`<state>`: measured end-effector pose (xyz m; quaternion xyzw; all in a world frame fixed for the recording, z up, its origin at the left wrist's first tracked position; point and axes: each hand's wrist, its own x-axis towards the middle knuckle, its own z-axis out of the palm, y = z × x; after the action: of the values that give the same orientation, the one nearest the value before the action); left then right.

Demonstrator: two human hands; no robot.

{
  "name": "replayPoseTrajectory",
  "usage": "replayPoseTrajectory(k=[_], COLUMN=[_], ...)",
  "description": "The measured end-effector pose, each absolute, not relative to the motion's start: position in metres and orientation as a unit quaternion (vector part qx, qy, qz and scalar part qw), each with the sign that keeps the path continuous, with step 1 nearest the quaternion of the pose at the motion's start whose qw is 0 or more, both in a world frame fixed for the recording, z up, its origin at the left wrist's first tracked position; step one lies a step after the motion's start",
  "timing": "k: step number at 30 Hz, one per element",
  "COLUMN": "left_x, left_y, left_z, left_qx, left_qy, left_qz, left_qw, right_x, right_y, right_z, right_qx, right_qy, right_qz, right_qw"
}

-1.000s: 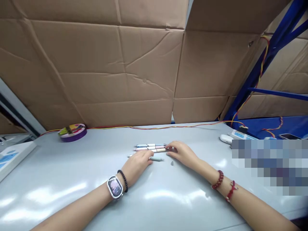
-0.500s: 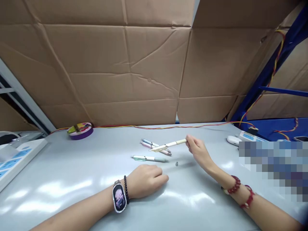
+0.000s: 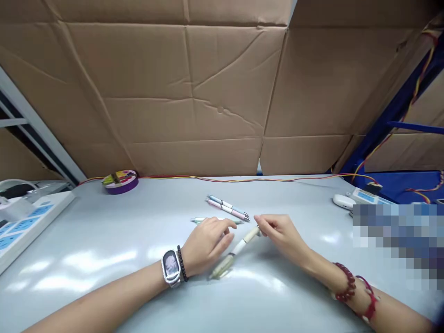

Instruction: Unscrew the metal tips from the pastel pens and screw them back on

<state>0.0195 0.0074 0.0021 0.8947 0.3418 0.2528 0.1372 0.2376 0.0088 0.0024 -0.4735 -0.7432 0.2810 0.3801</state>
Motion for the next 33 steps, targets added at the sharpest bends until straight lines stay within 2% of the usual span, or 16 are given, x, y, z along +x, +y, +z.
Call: replayPoseTrajectory(k=[4, 7, 9, 18, 22, 26, 33], left_x=[0.025, 0.028, 0.029, 0.024, 0.024, 0.023, 0.02], left_y=[-0.004, -0.004, -0.001, 0.001, 0.001, 0.001, 0.011], left_z=[0.003, -0.002, -0.006, 0.004, 0.005, 0.004, 0.008], left_qx=[0.915, 0.922, 0.927, 0.907, 0.896, 0.886, 0.824], left_qy=[0.325, 0.32, 0.312, 0.352, 0.351, 0.358, 0.334], left_qz=[0.236, 0.204, 0.187, 0.155, 0.145, 0.146, 0.188], left_qw=[0.034, -0.072, -0.088, 0.172, 0.23, 0.257, 0.417], right_x=[0.224, 0.221, 0.221, 0.228, 0.229, 0.226, 0.227], right_y=[-0.004, -0.007, -0.007, 0.0, -0.002, -0.003, 0.001], right_z=[-0.006, -0.01, -0.011, -0.01, -0.009, -0.01, -0.009], right_qx=[-0.451, -0.428, -0.418, -0.293, -0.326, -0.372, -0.369], right_qy=[-0.804, -0.836, -0.844, -0.889, -0.895, -0.9, -0.888], right_qz=[0.192, 0.178, 0.177, 0.125, 0.144, 0.105, 0.128], right_qw=[0.336, 0.294, 0.285, 0.329, 0.268, 0.203, 0.241])
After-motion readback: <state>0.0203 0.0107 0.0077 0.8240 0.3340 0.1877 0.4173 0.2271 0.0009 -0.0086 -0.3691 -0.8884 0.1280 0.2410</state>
